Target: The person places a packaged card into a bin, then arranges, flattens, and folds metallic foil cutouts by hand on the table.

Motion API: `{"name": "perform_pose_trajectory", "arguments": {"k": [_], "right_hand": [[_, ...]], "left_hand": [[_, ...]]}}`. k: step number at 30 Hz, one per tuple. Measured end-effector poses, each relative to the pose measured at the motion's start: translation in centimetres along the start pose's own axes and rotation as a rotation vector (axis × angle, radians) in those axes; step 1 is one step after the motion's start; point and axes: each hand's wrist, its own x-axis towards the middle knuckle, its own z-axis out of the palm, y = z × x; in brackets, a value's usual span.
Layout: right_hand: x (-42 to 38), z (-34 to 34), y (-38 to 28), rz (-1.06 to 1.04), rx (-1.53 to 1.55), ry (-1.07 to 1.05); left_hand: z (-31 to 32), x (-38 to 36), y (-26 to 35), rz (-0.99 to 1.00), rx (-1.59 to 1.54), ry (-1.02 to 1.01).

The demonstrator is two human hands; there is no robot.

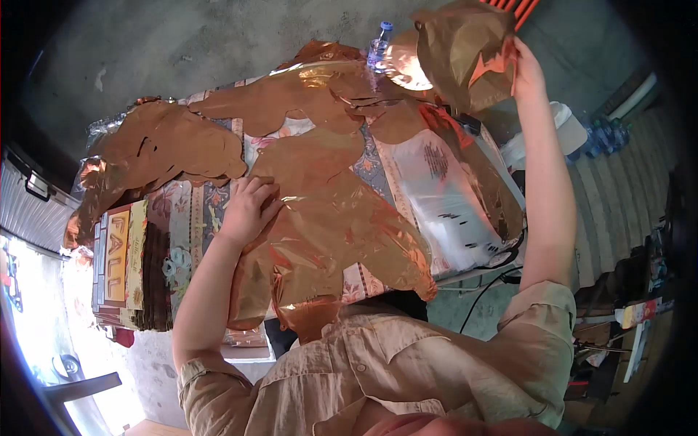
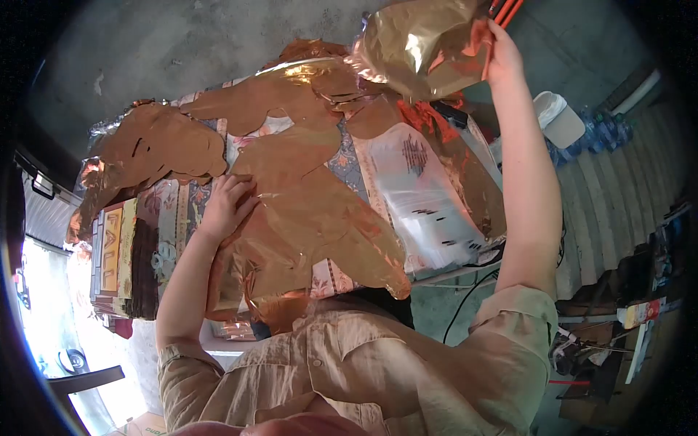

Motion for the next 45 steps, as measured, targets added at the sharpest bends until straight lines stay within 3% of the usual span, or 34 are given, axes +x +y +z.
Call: {"name": "perform_pose_trajectory", "arguments": {"k": [1, 2, 4, 5, 7, 12, 13, 14, 16, 19, 22, 26, 28, 30, 32, 33, 34, 36, 42, 45], "right_hand": [[0.1, -3.1, -1.2, 0.017, -0.051, -0.362], [0.4, -2.9, -1.6, 0.018, -0.055, -0.361], [0.6, -1.5, -3.1, -0.397, -0.032, 0.442], [0.5, -1.2, -3.8, -0.397, -0.033, 0.443], [0.2, -1.1, -4.7, -0.585, -0.32, 0.436], [3.5, 1.6, 0.1, -0.532, -0.377, 0.445], [6.4, -0.4, 2.6, -0.714, -0.593, 0.419], [7.6, -0.9, 4.6, -0.754, -0.945, 0.46], [8.2, 0.0, 9.2, -0.754, -1.144, 0.487], [10.1, -0.7, 16.0, -0.502, -1.328, 0.545], [7.1, 2.2, 18.2, -0.111, -1.342, 0.3], [10.6, -1.3, 23.5, -0.167, -1.664, 0.268], [11.7, -3.1, 24.5, -0.162, -1.748, 0.079], [10.9, -2.3, 22.7, -0.229, -1.811, 0.063], [10.7, -2.1, 21.2, -0.121, -1.76, 0.02], [10.2, -1.8, 19.9, 0.059, -1.735, -0.056], [9.8, -2.1, 19.6, 0.061, -1.738, -0.051], [9.2, -2.7, 18.9, 0.032, -1.975, -0.239], [7.5, -6.3, 14.3, 0.016, -1.86, -0.235], [5.8, -6.9, 12.1, 0.17, -1.883, -0.231]], "left_hand": [[0.0, 0.0, 0.0, 0.001, -0.003, 0.002], [0.0, 0.0, 0.0, -0.002, -0.012, 0.004], [-0.1, 0.1, 0.2, -0.005, -0.021, 0.0], [-0.2, 0.1, 0.3, -0.003, -0.014, 0.0], [-0.2, 0.1, 0.3, -0.003, -0.005, 0.001], [-0.2, 0.2, 0.4, -0.036, -0.004, -0.012], [-0.3, 0.3, 0.4, -0.038, 0.0, -0.009], [-0.4, 0.3, 0.4, -0.039, -0.015, -0.021], [-0.4, 0.3, 0.5, -0.047, -0.025, -0.031], [-0.6, 0.5, 0.7, -0.053, -0.025, -0.041], [-0.7, 0.6, 0.7, -0.041, -0.005, -0.05], [-0.4, 0.6, 0.6, -0.06, -0.028, -0.057], [-0.3, 0.7, 0.6, -0.056, -0.021, -0.051], [-0.4, 0.7, 0.8, -0.067, -0.006, -0.047], [-0.4, 0.7, 0.7, -0.066, -0.009, -0.051], [-0.4, 0.8, 0.7, -0.065, -0.007, -0.052], [-0.3, 0.8, 0.7, -0.06, -0.011, -0.053], [-0.4, 0.7, 0.7, -0.073, -0.006, -0.058], [-0.6, 0.8, 0.9, -0.067, -0.045, -0.059], [-0.6, 0.9, 1.0, -0.062, -0.037, -0.066]]}}
